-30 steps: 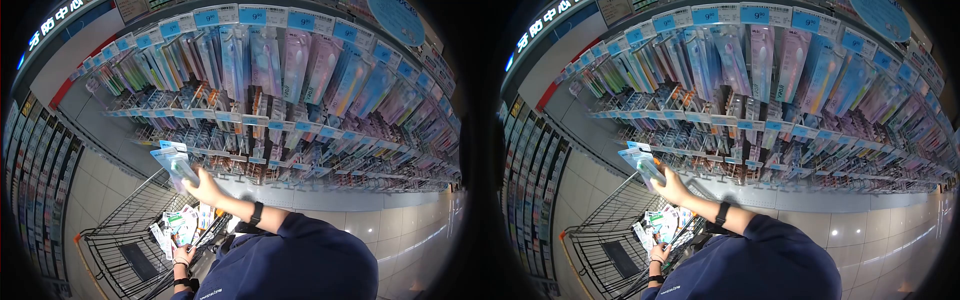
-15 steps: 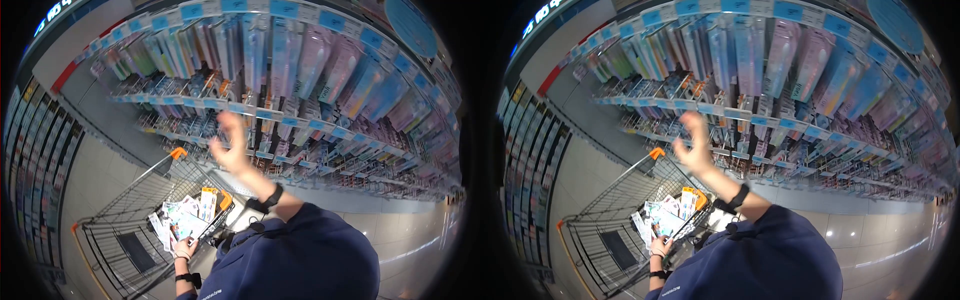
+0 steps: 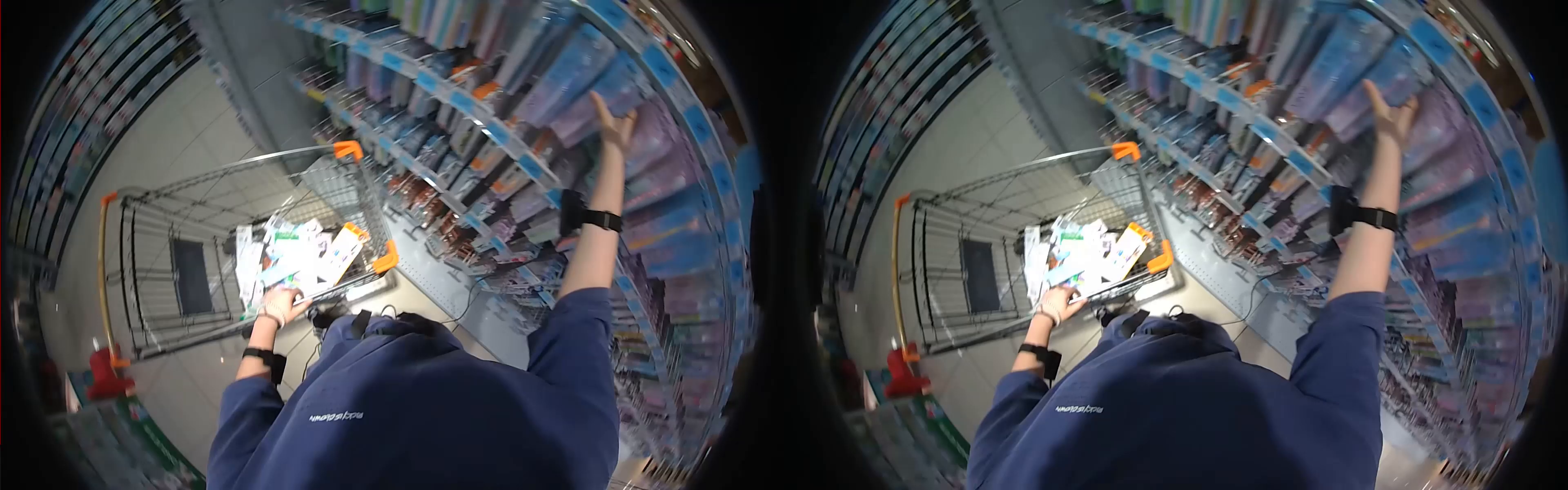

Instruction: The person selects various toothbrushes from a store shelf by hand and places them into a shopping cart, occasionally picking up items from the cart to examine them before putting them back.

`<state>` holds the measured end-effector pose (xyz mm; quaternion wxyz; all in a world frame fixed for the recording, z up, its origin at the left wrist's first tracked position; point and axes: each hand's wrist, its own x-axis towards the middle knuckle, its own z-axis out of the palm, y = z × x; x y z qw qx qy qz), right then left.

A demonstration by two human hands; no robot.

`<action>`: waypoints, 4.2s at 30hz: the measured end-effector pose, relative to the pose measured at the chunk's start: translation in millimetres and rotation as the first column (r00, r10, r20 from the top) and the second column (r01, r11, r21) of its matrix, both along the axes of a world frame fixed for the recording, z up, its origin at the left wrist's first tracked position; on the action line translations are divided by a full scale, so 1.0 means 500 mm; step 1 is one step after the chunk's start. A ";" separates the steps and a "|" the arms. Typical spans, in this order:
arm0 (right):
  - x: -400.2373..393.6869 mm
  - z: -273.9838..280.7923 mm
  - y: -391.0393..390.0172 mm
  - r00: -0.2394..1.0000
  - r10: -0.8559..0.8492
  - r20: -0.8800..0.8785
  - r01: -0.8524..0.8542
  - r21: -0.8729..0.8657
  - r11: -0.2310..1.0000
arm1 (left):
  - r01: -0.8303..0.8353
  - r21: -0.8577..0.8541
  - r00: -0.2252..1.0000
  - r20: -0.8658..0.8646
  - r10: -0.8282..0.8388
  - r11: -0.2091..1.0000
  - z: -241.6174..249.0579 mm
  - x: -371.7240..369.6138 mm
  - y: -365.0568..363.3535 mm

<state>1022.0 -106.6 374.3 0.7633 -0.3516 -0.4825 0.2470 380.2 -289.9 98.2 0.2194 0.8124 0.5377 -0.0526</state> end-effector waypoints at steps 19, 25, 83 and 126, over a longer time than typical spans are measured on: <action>-0.360 0.130 -0.279 0.962 -0.222 0.158 0.250 -0.184 0.951 | -0.104 -0.138 0.994 0.001 0.105 0.985 0.051 0.025 0.006; -0.609 -0.050 -0.279 0.951 0.286 0.121 -0.226 -0.359 0.905 | 0.164 -0.312 0.318 0.915 0.249 0.936 0.226 0.214 0.057; -0.477 -0.012 -0.160 0.803 0.510 0.308 -0.393 -0.369 0.842 | -0.482 0.000 0.864 0.165 0.475 0.876 -0.001 0.105 0.036; -0.265 0.042 0.169 0.677 -0.414 0.609 0.696 -0.345 0.629 | -0.589 0.167 0.808 0.094 0.582 0.791 0.018 0.128 0.014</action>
